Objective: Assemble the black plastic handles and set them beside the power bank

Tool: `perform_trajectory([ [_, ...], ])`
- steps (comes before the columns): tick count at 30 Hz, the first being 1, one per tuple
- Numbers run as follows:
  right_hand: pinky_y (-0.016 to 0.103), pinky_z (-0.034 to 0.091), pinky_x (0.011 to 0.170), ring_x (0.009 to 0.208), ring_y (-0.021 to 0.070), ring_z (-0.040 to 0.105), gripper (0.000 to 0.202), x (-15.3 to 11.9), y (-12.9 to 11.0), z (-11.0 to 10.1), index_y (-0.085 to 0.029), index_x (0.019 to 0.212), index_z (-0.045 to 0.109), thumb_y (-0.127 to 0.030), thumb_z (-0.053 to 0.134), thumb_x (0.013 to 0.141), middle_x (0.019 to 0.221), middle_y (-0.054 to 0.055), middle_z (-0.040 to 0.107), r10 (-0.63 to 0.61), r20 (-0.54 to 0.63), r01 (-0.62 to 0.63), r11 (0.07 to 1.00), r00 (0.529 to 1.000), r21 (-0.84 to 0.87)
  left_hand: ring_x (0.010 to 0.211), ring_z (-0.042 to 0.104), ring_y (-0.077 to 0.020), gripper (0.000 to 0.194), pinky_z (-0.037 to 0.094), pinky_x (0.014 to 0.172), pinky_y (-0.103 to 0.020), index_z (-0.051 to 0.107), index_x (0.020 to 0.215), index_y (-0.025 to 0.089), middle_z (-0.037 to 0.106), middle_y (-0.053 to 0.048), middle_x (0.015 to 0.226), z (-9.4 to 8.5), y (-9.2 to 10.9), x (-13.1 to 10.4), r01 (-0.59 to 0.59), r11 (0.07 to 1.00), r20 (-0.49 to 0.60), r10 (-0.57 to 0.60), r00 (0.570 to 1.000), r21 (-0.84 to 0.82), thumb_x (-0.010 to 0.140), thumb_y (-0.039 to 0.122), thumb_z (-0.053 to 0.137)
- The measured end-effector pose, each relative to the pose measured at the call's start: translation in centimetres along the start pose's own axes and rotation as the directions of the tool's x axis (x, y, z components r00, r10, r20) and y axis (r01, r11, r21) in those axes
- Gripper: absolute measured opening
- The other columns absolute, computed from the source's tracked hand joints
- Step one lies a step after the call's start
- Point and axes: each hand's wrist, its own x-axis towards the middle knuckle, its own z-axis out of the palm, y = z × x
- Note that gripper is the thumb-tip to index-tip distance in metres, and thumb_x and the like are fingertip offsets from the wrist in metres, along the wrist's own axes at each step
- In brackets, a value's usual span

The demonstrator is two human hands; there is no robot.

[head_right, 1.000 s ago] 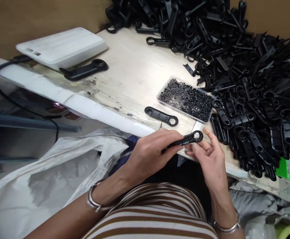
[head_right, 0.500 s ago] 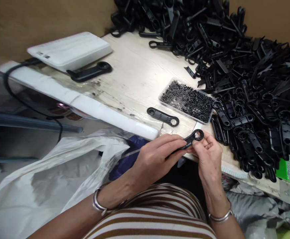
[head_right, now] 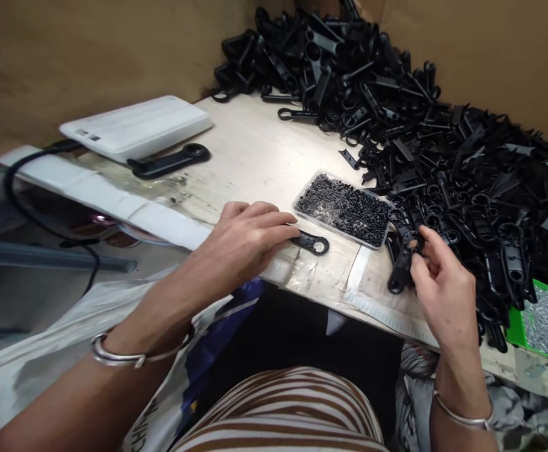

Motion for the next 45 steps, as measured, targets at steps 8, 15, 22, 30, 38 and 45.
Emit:
perform_trajectory([
  [8,0.04,0.054,0.082,0.101,0.0277,0.066,0.043,5.4,-0.9,-0.6,-0.021,0.126,0.061,-0.011,0.038,0.091,0.132,0.009,0.06,-0.355,0.133,0.35,0.665,0.926,-0.66,0.088,0.056,-0.019,0.02,0.027,0.08,-0.038,0.068,0.081,0.018,0.069,-0.004,0.089,0.3,0.9,0.2,-0.045,0.963,0.027,0.054,0.998,-0.265,0.093,0.016,0.052],
  [15,0.032,0.05,0.057,0.095,0.0273,0.063,0.035,6.0,0.5,-0.3,-0.024,0.115,0.066,-0.013,0.043,0.092,0.121,0.008,0.066,-0.359,0.251,0.411,0.49,0.899,-0.769,0.088,0.058,-0.0165,0.019,0.027,0.087,-0.036,0.069,0.081,0.018,0.07,-0.003,0.089,-0.2,2.6,1.4,-0.076,0.918,0.234,0.178,0.956,-0.388,0.094,0.018,0.054],
  [22,0.039,0.052,0.084,0.095,0.0253,0.066,0.024,3.3,-0.5,-0.8,-0.02,0.108,0.069,-0.023,0.049,0.095,0.106,0.008,0.071,-0.477,0.166,0.496,0.74,0.863,-0.453,0.09,0.06,-0.0179,0.01,0.031,0.084,-0.033,0.069,0.084,0.018,0.07,-0.002,0.088,-1.8,1.5,3.0,-0.002,0.959,0.286,0.087,0.954,-0.284,0.089,0.022,0.062],
  [30,0.029,0.053,0.07,0.072,0.0186,0.069,0.023,-1.9,-0.2,2.4,-0.022,0.101,0.072,-0.032,0.053,0.093,0.083,0.004,0.074,-0.18,0.459,0.225,0.973,0.87,-0.046,0.09,0.059,-0.0189,0.006,0.029,0.079,-0.033,0.068,0.088,0.018,0.07,-0.002,0.088,-0.4,2.9,1.8,-0.012,0.977,0.325,0.082,0.942,-0.213,0.083,0.018,0.07],
  [38,0.023,0.048,0.057,0.048,0.0119,0.059,0.03,-3.1,0.4,4.2,-0.019,0.11,0.069,-0.038,0.054,0.092,0.056,-0.003,0.063,-0.003,0.474,-0.026,0.998,0.881,0.054,0.088,0.061,-0.0198,0.009,0.031,0.078,-0.033,0.067,0.091,0.017,0.071,-0.002,0.087,0.6,2.8,1.0,-0.047,0.974,0.238,0.101,0.966,-0.221,0.083,0.02,0.07],
  [45,0.023,0.048,0.059,0.049,0.0119,0.058,0.029,-3.0,0.6,4.2,-0.02,0.108,0.069,-0.039,0.055,0.091,0.056,-0.004,0.062,0.015,0.473,-0.048,0.997,0.881,0.058,0.089,0.061,-0.0192,0.01,0.033,0.079,-0.033,0.068,0.092,0.018,0.071,-0.002,0.086,0.1,2.7,1.1,-0.022,0.972,0.276,0.088,0.957,-0.232,0.083,0.023,0.07],
])
